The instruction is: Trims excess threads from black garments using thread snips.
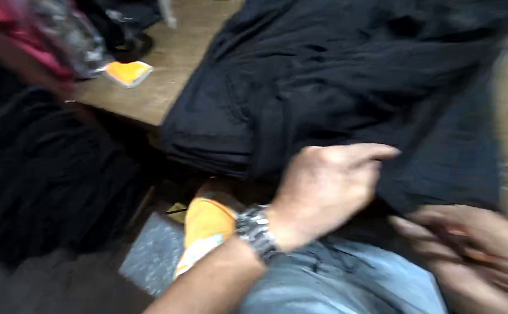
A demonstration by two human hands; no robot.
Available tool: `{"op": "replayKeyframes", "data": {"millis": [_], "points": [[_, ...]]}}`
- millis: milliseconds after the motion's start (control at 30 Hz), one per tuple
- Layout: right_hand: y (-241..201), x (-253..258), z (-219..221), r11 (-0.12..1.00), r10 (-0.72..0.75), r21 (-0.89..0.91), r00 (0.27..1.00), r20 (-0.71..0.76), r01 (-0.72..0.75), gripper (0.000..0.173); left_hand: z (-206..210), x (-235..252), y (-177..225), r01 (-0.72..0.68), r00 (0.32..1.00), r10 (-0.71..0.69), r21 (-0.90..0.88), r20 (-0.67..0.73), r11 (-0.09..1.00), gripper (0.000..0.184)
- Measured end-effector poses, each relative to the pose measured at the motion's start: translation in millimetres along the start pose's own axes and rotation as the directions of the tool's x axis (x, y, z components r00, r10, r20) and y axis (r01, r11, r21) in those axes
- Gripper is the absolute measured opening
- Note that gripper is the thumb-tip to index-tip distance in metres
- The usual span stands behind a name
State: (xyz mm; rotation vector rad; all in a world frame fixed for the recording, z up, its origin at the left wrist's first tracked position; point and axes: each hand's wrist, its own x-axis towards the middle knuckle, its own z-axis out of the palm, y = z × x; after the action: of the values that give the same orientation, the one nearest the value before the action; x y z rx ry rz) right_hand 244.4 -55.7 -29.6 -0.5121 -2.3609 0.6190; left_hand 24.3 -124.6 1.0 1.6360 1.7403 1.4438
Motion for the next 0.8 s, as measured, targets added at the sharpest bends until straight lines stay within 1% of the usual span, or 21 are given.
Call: {"op": "replayKeyframes", "data": {"millis": [67,133,167,233,300,333,367,433,500,533,567,600,700,733,800], "points": [[-3,-6,4,0.998,-0.029,-0.053,0.999,-0.037,0.027,0.017,-2,-6,3,0.004,1.0,-0.004,-0.068,-0.011,0.998,0.024],[-9,-6,4,0.999,0.014,0.045,0.999,-0.036,-0.012,0.012,-9,-14,7,0.067,0.998,-0.064,-0.15,0.025,0.986,0.03],[-11,-5,2,0.99,0.068,0.129,0.997,-0.045,-0.062,0.01,-10,-16,6,0.078,0.997,-0.076,-0.171,0.018,0.982,0.035],[-18,-1,-8,0.942,0.226,0.271,0.971,-0.076,-0.198,0.013,-6,-17,0,0.053,0.998,-0.057,-0.144,-0.023,0.988,0.042],[-20,6,-17,0.877,0.377,0.363,0.919,-0.118,-0.314,0.019,1,-17,-3,0.042,0.996,-0.051,-0.119,-0.072,0.992,0.042],[-19,10,-20,0.846,0.427,0.403,0.896,-0.121,-0.349,0.021,3,-16,-3,0.046,0.995,-0.056,-0.12,-0.082,0.992,0.042],[-18,15,-22,0.828,0.447,0.428,0.887,-0.113,-0.363,0.024,4,-16,-2,0.053,0.994,-0.065,-0.128,-0.087,0.99,0.041],[-17,25,-25,0.839,0.417,0.42,0.905,-0.086,-0.346,0.028,6,-14,0,0.085,0.992,-0.1,-0.17,-0.082,0.982,0.041],[-16,33,-22,0.873,0.351,0.384,0.934,-0.065,-0.302,0.028,9,-14,2,0.13,0.986,-0.155,-0.292,-0.067,0.948,0.042],[-16,36,-19,0.886,0.327,0.367,0.943,-0.058,-0.285,0.025,10,-14,2,0.15,0.983,-0.178,-0.347,-0.051,0.926,0.043],[-17,37,-16,0.899,0.317,0.335,0.947,-0.051,-0.283,0.019,9,-15,2,0.165,0.981,-0.192,-0.384,-0.034,0.908,0.044],[-18,38,-14,0.9,0.331,0.312,0.943,-0.04,-0.303,0.016,9,-15,1,0.175,0.979,-0.201,-0.413,-0.021,0.894,0.044],[-20,40,-5,0.866,0.403,0.323,0.915,0.002,-0.382,0.02,7,-18,3,0.212,0.973,-0.232,-0.478,0.018,0.852,0.041],[-20,39,-2,0.866,0.398,0.325,0.918,0.009,-0.379,0.016,8,-19,4,0.219,0.971,-0.237,-0.487,0.027,0.845,0.041],[-20,37,3,0.898,0.335,0.303,0.942,-0.004,-0.319,0.007,9,-22,5,0.212,0.973,-0.227,-0.495,0.031,0.843,0.038]]}}
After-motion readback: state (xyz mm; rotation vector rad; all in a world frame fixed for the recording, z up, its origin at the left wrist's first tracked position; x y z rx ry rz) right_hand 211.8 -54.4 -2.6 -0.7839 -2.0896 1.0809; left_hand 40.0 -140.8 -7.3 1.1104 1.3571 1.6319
